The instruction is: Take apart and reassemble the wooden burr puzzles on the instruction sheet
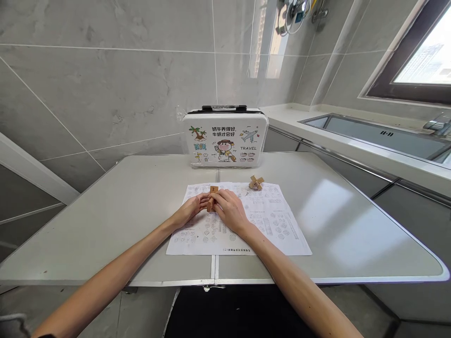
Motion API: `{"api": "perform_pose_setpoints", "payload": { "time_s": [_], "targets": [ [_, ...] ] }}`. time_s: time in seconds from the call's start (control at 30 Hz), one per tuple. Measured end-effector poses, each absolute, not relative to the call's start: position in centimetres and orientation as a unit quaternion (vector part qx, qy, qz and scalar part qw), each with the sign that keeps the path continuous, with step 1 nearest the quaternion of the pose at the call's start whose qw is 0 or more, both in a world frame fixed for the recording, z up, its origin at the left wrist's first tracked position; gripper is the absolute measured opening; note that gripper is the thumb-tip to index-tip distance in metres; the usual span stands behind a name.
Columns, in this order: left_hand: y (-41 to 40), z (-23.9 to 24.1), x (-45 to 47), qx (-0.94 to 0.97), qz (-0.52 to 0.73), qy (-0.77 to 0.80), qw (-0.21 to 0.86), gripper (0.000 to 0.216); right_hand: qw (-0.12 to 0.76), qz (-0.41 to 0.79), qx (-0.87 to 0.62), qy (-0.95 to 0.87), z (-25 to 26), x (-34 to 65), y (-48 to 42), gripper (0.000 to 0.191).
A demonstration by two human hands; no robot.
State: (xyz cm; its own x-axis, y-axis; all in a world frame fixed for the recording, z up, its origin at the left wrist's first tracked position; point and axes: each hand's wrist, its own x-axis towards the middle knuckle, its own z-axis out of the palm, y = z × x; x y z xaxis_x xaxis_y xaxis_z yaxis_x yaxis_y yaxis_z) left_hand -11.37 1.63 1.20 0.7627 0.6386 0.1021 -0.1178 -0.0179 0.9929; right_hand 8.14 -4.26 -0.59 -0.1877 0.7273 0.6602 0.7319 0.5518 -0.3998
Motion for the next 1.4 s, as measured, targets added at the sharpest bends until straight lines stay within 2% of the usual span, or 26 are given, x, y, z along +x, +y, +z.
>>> {"api": "perform_pose_setpoints", "payload": {
  "time_s": [0.23,0.43,0.57,0.7,0.87,1.0,1.23,1.4],
  "targets": [
    [1.5,1.6,-11.3,0.691,0.273,0.238,0.626,0.049,0.441,0.05,-0.484,-0.754,-0.4,8.2,-4.4,0.027],
    [1.6,1.4,-11.3,0.71,0.261,0.252,0.603,0.048,0.453,0.062,-0.476,-0.752,-0.5,8.0,-4.5,0.015],
    [1.2,1.9,-11.2,0.717,0.261,0.261,0.592,0.047,0.469,0.094,-0.467,-0.743,-0.5,7.8,-4.6,0.02],
    [1.1,1.9,-11.1,0.703,0.262,0.248,0.612,0.05,0.497,0.139,-0.47,-0.716,-0.3,7.7,-4.6,0.017],
    [1.6,1.1,-11.2,0.678,0.297,0.288,0.608,0.053,0.537,0.142,-0.486,-0.675,-0.4,8.1,-4.1,0.02],
    [1.8,0.7,-11.4,0.701,0.331,0.34,0.533,0.05,0.541,0.133,-0.523,-0.645,-1.1,9.0,-3.2,0.029],
    [1.3,1.0,-11.5,0.792,0.319,0.387,0.348,0.039,0.502,0.142,-0.588,-0.618,-2.1,10.4,-2.2,0.024],
    [1.4,1.1,-11.7,0.813,0.314,0.375,0.316,0.035,0.47,0.167,-0.614,-0.612,-2.6,10.8,-2.2,0.02]
  ]
}}
